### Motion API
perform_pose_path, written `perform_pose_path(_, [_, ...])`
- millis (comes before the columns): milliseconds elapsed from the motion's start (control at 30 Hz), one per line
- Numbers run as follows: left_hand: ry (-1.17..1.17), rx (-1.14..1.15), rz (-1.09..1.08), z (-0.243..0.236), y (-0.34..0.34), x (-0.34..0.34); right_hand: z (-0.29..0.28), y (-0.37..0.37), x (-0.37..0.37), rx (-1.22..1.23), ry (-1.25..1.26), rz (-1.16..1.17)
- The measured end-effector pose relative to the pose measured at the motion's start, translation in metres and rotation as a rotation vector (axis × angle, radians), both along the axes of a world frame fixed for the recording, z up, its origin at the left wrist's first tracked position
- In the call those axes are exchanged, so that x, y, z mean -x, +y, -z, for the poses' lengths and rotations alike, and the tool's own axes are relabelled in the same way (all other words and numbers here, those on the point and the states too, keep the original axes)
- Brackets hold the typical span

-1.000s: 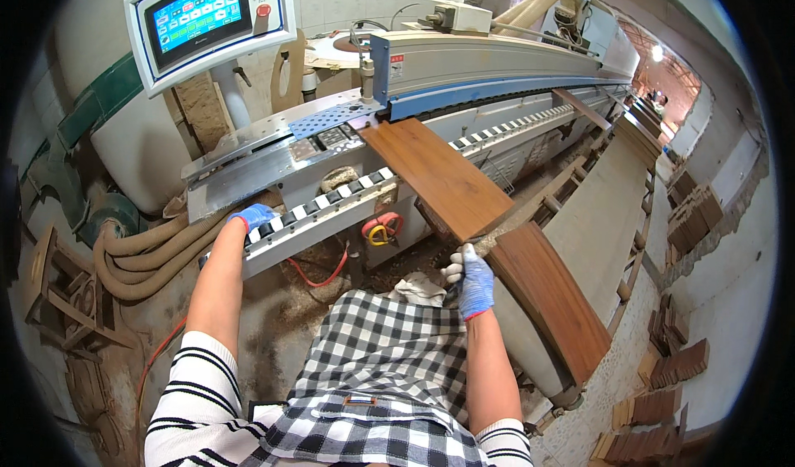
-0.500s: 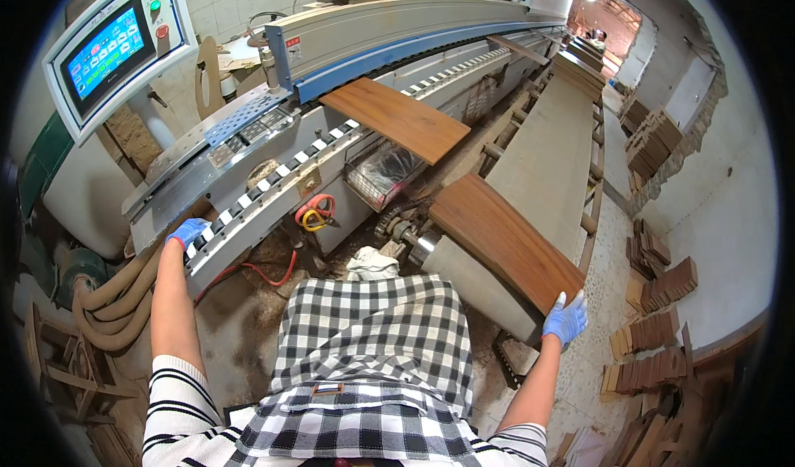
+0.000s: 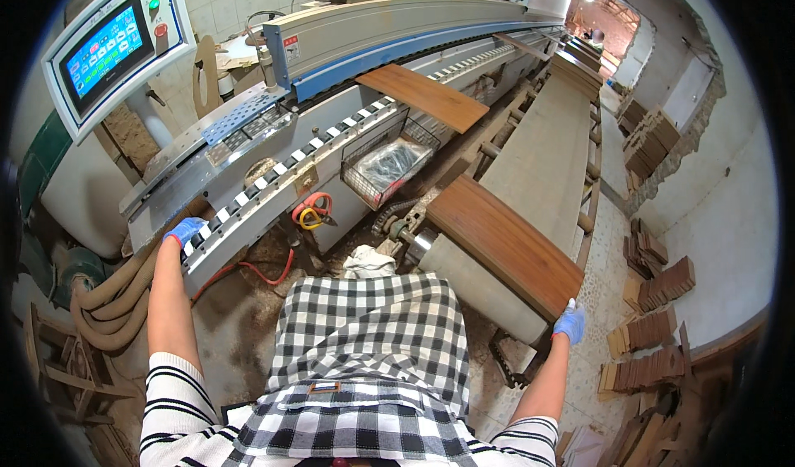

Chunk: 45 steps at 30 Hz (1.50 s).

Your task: The person repeatedly feeds wooden planks through a conveyor belt sander, guiding each piece with gloved hands and stacking the finished planks on a nearby table. The process is continuous and repetitive throughout the clip.

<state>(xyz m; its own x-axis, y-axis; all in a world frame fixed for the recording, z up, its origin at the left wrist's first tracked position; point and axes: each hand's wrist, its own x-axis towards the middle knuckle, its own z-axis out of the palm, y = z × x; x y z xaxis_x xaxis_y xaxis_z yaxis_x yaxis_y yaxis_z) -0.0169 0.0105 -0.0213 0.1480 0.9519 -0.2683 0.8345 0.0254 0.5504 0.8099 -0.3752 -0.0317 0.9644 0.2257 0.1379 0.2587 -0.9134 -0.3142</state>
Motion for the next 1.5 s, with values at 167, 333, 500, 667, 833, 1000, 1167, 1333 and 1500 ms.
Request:
perform_pose_path(167, [0.024, 0.004, 0.013, -0.006, 0.001, -0.007, 0.014, -0.018, 0.034, 0.151, -0.371, -0.179])
perform_pose_path(333, [-0.044, -0.005, 0.001, -0.001, -0.001, 0.004, 0.027, -0.019, 0.101, -0.3, -0.49, -0.183])
perform_pose_path(500, [-0.004, 0.045, -0.015, -0.014, -0.002, -0.014, 0.053, -0.03, 0.11, -1.583, 1.073, 0.174])
perform_pose_path(667, [0.031, 0.023, -0.005, -0.01, -0.005, -0.013, 0.029, -0.011, 0.15, -1.489, 1.5, -0.056])
perform_pose_path(833, [0.17, -0.053, 0.118, -0.017, -0.006, -0.018, -0.009, 0.001, 0.187, -1.452, 1.326, -0.402])
perform_pose_path(1000, [0.18, -0.057, 0.05, -0.011, -0.008, -0.016, -0.017, -0.008, 0.196, -1.385, 1.355, -0.529])
perform_pose_path(1167, [0.172, -0.05, 0.03, -0.013, -0.006, -0.02, -0.061, 0.03, 0.243, -1.248, 1.532, -0.686])
perform_pose_path(1333, [0.095, 0.007, 0.025, -0.019, -0.007, -0.022, -0.084, 0.086, 0.305, -1.056, 1.683, -0.845])
perform_pose_path(1500, [0.152, 0.019, 0.038, -0.016, -0.004, -0.024, -0.092, 0.126, 0.369, -0.774, 1.799, -1.103])
